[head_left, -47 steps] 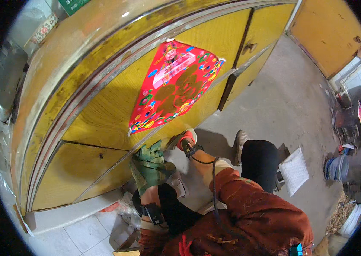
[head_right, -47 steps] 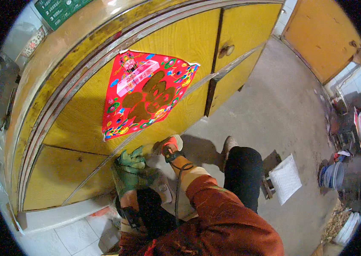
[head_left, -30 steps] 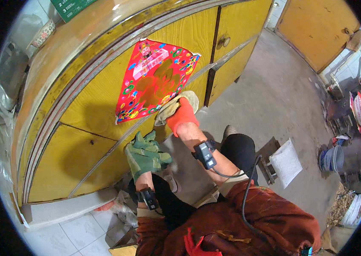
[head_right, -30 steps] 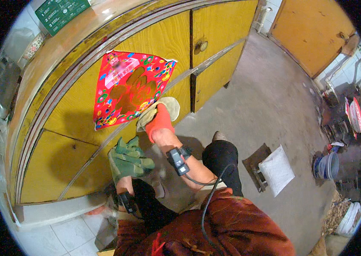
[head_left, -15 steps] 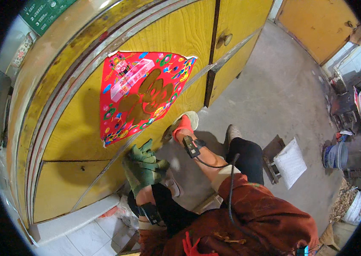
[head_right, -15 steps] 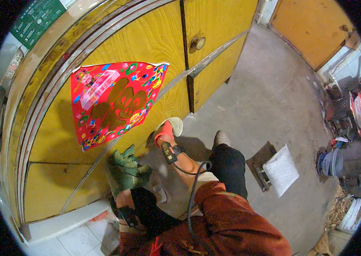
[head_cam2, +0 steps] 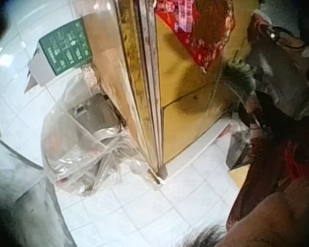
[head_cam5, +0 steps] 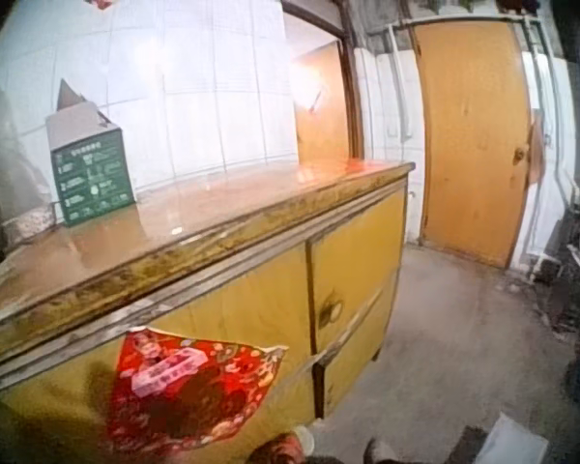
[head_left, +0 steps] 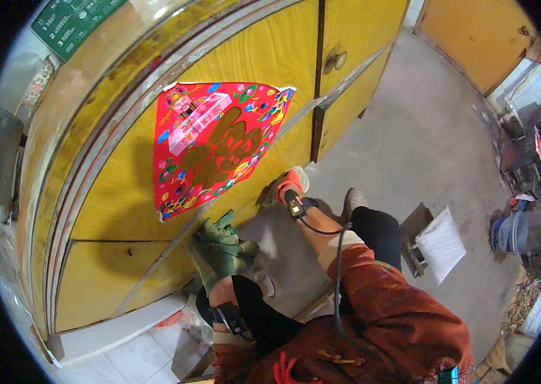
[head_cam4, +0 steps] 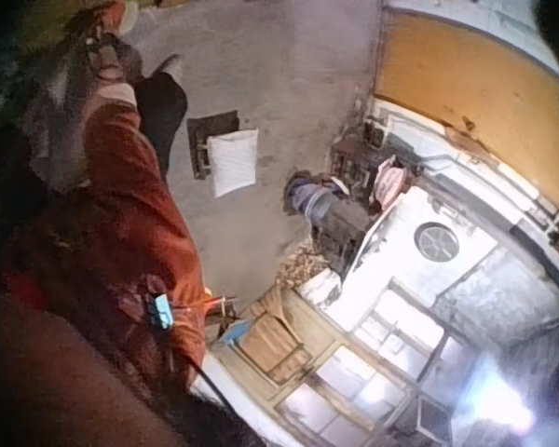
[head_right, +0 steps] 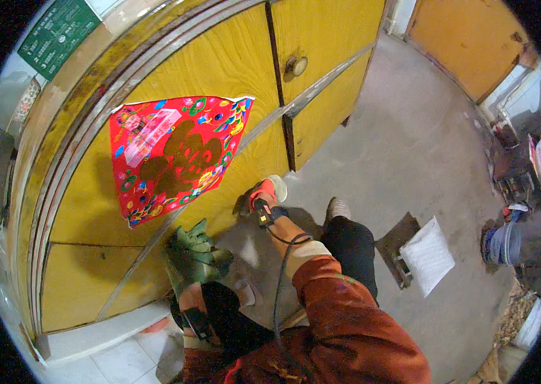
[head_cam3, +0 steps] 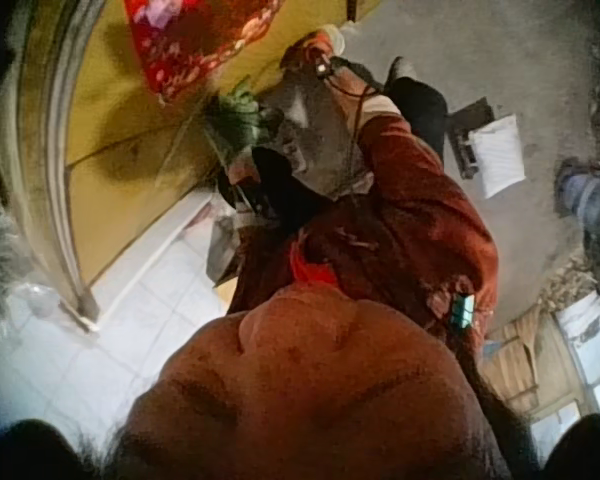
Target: The person kneels and wipes the front of a yellow wooden cabinet with two cloths, alternating between scrubbing and wiping motions. The person cleans around a red decorative sticker and the cabinet handles, repeatedly moving between the left and right doors.
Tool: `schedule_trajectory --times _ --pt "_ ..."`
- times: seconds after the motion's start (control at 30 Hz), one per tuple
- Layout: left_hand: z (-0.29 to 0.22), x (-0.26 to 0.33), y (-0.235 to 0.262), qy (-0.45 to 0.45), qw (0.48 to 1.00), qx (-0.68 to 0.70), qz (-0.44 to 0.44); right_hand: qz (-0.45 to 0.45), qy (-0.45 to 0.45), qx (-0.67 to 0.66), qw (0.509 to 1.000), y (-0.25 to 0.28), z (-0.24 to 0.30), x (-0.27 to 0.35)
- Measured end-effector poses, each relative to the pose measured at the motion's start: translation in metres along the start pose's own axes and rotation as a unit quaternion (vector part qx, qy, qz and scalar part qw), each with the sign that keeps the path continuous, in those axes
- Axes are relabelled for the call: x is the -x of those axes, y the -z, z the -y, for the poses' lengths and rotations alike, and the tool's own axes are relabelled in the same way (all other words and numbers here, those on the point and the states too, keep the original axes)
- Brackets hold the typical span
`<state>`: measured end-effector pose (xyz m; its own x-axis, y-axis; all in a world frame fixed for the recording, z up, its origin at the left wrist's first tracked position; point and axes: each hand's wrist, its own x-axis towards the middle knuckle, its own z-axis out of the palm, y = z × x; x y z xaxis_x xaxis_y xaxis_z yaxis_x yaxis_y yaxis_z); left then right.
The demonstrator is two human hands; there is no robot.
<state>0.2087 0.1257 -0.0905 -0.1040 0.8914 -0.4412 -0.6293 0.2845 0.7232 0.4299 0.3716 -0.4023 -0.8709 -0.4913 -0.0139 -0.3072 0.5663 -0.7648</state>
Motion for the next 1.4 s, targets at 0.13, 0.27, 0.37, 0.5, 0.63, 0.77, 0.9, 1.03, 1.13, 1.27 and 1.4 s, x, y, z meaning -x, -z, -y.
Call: schedule_trajectory --times 0.13,0.27,0.37,0.5,0.63,0.77,0.9,1.03,1.13,1.27,1.4 --pt "0.003 -0.004 0.005 -0.008 1.0 -0.016 0.022 -0.729 0.031 -0.551 0.405 0.043 0.066 -0.002" --pt "0.003 -0.008 0.003 -0.015 0.999 -0.028 0.029 -0.878 0.177 -0.44 0.057 0.134 0.197 -0.03" --pt "0.001 -0.009 -0.001 -0.009 0.999 -0.037 0.025 -0.88 0.131 -0.445 0.106 0.174 0.273 -0.033" --pt "-0.005 -0.002 -0.008 0.017 0.999 -0.036 0.017 -0.901 0.137 -0.386 0.142 0.161 0.269 -0.051" --pt "-0.009 0.002 -0.015 0.069 0.997 -0.029 0.01 -0.903 0.136 -0.384 0.137 0.11 0.199 -0.042" --pt "-0.004 -0.008 -0.022 0.082 0.995 -0.054 -0.02 -0.913 0.105 -0.393 0.034 0.079 0.132 -0.028" --pt "-0.005 -0.013 -0.023 0.111 0.991 0.05 -0.052 -0.896 0.13 -0.424 -0.001 0.056 0.085 -0.013" --pt "-0.011 -0.009 -0.026 0.122 0.99 0.056 -0.046 -0.875 0.067 -0.475 -0.059 0.024 0.053 -0.004" --pt "-0.015 -0.007 -0.032 0.126 0.988 0.069 -0.053 -0.858 0.034 -0.507 -0.081 0.004 0.039 -0.002" --pt "-0.015 -0.001 -0.03 0.145 0.978 0.132 -0.077 -0.841 0.011 -0.536 -0.076 -0.002 0.044 -0.015" --pt "0.002 0.01 -0.007 0.049 0.996 0.056 -0.04 -0.825 0.006 -0.563 -0.058 0.02 0.083 -0.047"
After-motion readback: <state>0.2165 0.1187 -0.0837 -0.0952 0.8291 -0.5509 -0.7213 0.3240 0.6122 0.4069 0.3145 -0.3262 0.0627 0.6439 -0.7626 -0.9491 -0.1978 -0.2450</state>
